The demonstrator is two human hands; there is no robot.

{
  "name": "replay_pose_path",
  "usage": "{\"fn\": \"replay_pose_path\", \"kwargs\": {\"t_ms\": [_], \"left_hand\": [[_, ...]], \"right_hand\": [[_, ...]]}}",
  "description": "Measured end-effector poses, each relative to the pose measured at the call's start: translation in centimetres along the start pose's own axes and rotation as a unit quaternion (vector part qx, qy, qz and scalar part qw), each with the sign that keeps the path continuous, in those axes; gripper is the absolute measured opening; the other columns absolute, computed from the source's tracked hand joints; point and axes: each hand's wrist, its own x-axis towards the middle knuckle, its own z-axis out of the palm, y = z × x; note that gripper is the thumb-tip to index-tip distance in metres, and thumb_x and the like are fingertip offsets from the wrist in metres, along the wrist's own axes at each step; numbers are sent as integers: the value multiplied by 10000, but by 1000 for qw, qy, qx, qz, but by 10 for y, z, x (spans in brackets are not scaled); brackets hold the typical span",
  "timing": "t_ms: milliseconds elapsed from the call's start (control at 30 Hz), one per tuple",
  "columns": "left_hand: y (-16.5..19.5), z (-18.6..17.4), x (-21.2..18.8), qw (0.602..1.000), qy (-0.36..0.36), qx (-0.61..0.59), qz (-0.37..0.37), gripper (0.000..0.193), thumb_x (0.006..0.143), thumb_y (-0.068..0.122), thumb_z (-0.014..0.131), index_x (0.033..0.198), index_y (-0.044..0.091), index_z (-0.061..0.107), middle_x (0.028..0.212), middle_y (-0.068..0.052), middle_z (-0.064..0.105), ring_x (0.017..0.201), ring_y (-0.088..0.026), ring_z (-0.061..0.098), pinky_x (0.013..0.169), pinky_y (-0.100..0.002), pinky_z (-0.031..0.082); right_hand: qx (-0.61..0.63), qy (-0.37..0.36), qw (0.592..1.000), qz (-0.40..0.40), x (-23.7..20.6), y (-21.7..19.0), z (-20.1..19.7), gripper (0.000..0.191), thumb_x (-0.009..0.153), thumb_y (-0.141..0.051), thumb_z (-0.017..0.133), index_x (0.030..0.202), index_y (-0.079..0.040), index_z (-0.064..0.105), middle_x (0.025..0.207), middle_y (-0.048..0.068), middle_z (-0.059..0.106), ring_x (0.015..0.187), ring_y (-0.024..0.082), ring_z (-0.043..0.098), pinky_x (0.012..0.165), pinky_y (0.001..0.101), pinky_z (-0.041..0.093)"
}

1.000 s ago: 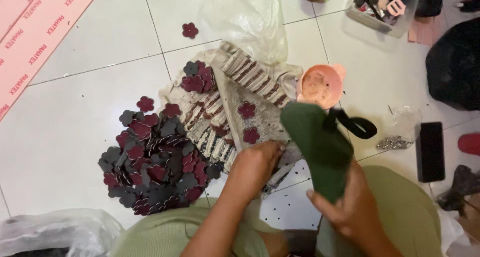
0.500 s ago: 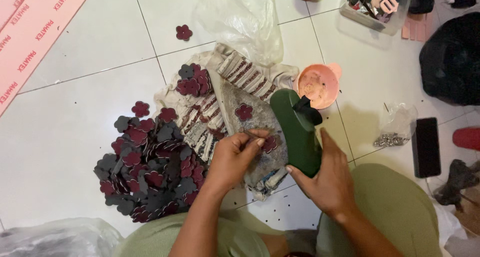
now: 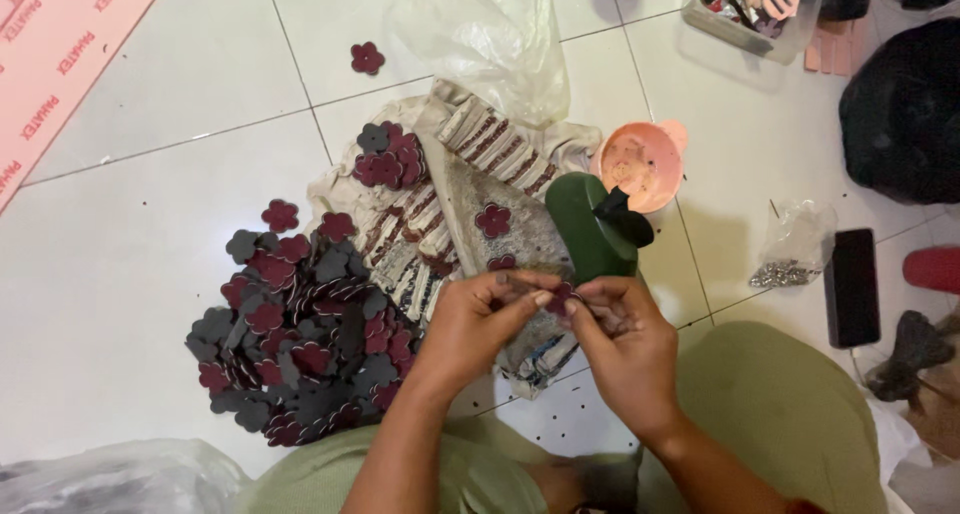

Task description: The person sits on the floor and repeatedly picks up flower-shaped decorative pieces, places them on a green plastic tool, and presses them with a small metal rod. The person then removes the pieces and sets them aside, repeating the process with multiple items.

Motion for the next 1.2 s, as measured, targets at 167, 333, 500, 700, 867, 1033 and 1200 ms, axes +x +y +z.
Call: {"fn": "replay_pose_path", "kwargs": {"t_ms": [167,333,500,700,867,1033,1200], "left_hand": [[3,-16,4,986,151,-62,18,143,925,125,752,965,-11,768,847,-61,769,747,-67,673,706,-228,543],[5,-37,5,931,335,-98,108,204,1020,190,705,1087,0,742,913,-5,700,804,-51,583,716,-218,487],[16,-50,0,902,392,-128,128,255,1025,219,656,1158,12,721,995,-24,727,884,-66,646,779,-222,537],[28,-56,-2,888,426,-110,134,235,1039,193,641,1158,7,720,1019,-40,730,892,-78,653,803,-244,554],[35,-65,-3,849,478,-144,172,233,1036,204,626,1162,23,701,1066,-27,722,912,-85,680,828,-258,603],[44,-73,-9,817,524,-146,190,229,1053,211,623,1172,27,690,1077,-32,725,918,-85,672,792,-228,548],[45,-81,-9,803,540,-167,188,232,1053,211,629,1174,24,694,1047,-31,721,887,-82,662,770,-223,534]], "right_hand": [[78,-22,996,37,7,7,3,195,940,61,651,1118,23,581,1022,122,715,964,177,743,825,344,652],[93,-47,992,73,11,10,11,255,921,32,672,1163,20,592,1050,103,708,970,174,720,816,354,644],[-53,-120,990,61,23,2,39,327,920,-31,691,1243,-18,641,1059,87,712,946,148,699,829,293,579],[-353,-129,919,-121,36,-12,62,359,861,-93,764,1213,-63,698,944,147,615,813,295,652,749,369,530],[-319,-117,924,-174,39,-25,67,228,815,-108,765,1000,-18,664,1019,151,633,883,295,666,769,369,540],[-344,-102,933,8,61,-40,80,211,855,-162,746,1029,-57,689,941,123,728,841,262,726,775,363,559],[-374,-141,904,-153,67,-45,73,296,843,-121,743,1124,-42,696,1035,166,685,904,341,675,784,402,535]]}}
